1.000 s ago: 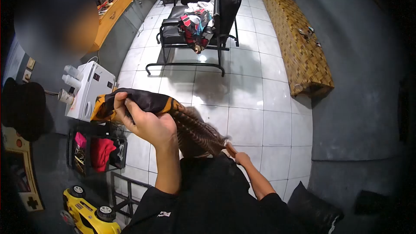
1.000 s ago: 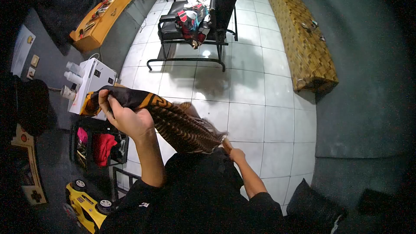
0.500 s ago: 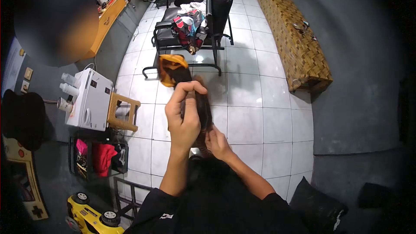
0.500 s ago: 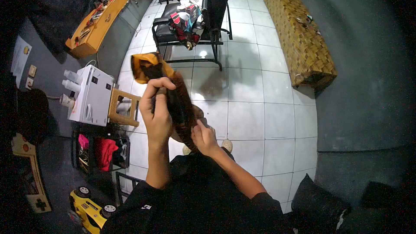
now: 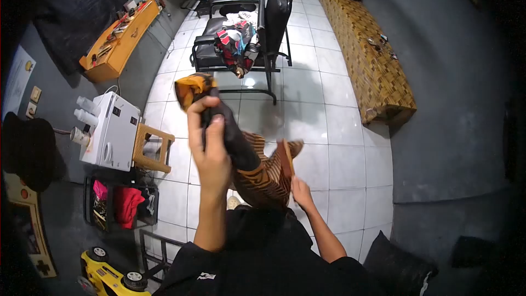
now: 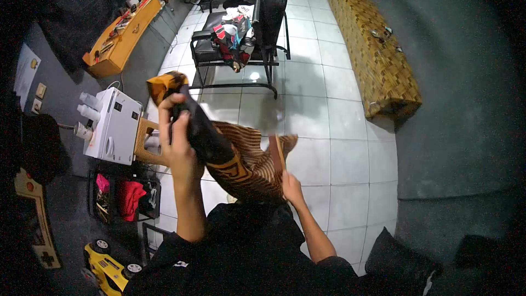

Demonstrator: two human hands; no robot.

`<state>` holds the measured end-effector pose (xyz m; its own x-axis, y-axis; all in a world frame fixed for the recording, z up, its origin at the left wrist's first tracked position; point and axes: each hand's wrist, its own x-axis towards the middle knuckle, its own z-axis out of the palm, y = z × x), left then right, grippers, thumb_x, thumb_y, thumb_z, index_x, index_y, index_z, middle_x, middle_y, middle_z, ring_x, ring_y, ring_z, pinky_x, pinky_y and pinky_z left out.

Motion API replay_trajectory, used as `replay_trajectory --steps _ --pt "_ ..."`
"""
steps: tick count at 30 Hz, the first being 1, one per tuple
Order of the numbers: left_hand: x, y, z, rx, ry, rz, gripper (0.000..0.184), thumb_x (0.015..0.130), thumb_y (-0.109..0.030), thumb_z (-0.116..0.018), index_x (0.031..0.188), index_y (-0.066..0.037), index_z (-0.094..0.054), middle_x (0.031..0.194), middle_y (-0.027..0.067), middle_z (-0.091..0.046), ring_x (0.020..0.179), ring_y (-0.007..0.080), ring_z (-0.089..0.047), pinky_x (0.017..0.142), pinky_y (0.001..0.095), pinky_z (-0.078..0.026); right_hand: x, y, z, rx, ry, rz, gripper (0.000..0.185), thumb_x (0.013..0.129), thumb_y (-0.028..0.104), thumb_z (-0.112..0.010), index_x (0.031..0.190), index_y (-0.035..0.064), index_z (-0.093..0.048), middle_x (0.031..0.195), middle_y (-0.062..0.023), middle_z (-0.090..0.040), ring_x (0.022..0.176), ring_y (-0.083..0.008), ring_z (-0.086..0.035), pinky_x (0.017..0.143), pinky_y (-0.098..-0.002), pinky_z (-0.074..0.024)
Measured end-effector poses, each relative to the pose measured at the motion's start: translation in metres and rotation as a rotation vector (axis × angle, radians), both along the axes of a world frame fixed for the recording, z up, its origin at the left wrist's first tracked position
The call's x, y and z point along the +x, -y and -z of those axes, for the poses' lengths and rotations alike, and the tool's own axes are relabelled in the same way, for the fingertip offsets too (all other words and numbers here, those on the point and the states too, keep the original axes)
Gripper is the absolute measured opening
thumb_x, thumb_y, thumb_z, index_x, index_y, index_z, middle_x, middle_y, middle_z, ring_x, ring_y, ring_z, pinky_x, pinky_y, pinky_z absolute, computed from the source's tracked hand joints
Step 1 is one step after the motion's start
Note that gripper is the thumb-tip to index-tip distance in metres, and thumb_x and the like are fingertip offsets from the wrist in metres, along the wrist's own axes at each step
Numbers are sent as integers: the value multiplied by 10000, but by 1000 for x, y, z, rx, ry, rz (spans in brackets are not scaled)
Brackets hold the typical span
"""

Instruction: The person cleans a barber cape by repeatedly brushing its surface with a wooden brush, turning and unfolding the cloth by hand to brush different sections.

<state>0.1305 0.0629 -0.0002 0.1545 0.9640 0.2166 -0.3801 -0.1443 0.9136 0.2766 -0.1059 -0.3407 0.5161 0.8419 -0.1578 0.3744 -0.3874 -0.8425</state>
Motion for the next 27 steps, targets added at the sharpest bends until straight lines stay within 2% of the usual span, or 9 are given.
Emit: replay_trajectory --steps 2,7,12,15,17,21,24,25,27 --pt "8 5 5 9 -75 65 315 894 -67 -433 1193 -52 -333 919 57 -501 767 73 -478 672 188 -403 -15 -33 -98 133 -720 205 467 959 418 -271 817 25 -481 549 -43 -431 424 -171 -420 418 -280 -360" --pt "24 15 11 112 -125 289 620 832 57 -441 1314 -71 -71 1015 136 -484 844 123 -523 723 229 -436 -48 -56 -197 597 -752 -80 416 938 470 -322 886 63 -393 583 4 -339 454 -63 -312 414 -201 -271" --pt "12 14 -3 -90 181 269 748 815 64 -451 1372 -83 27 1027 107 -492 844 121 -526 755 237 -445 -36 -56 -74 181 -92 -205 406 958 334 -320 1015 -36 -477 645 -139 -503 568 -226 -524 532 -347 -430" --pt "-3 1 -3 -111 223 206 652 813 32 -489 1357 -69 -145 1016 92 -505 828 107 -537 726 232 -460 -21 -3 43 -95 116 -320 370 943 285 -299 1052 -22 -473 831 -277 -570 790 -391 -572 653 -474 -440" --pt "-10 -1 -4 -283 287 202 310 827 -41 -513 1127 -38 -436 905 58 -552 749 115 -575 667 248 -493 -11 54 107 -413 210 -432 378 933 289 -291 1014 -20 -492 884 -302 -569 835 -420 -567 701 -515 -428" --pt "-12 -5 -1 -347 315 193 265 813 -90 -529 1052 18 -491 884 97 -583 762 179 -611 687 288 -516 0 88 105 -730 181 -381 353 899 270 -308 902 -4 -531 872 -262 -594 816 -447 -561 724 -524 -430" --pt "-6 -4 9 -377 164 245 307 804 -55 -512 1102 10 -478 914 84 -574 781 162 -592 698 269 -502 12 56 74 -399 44 -27 427 913 306 -284 847 -21 -552 862 -279 -579 815 -447 -561 719 -527 -419" --pt "-2 -2 14 -361 104 262 314 806 -51 -509 1113 5 -474 924 82 -570 788 157 -585 702 264 -496 14 38 72 -151 100 153 450 945 379 -296 731 36 -495 525 -84 -511 439 -245 -509 448 -378 -417" --pt "4 3 21 -312 6 371 368 817 -39 -487 1179 7 -450 933 63 -554 806 124 -548 710 244 -471 -1 -14 -72 131 -664 280 374 953 411 -304 731 121 -381 496 49 -285 369 -58 -284 334 -217 -239"
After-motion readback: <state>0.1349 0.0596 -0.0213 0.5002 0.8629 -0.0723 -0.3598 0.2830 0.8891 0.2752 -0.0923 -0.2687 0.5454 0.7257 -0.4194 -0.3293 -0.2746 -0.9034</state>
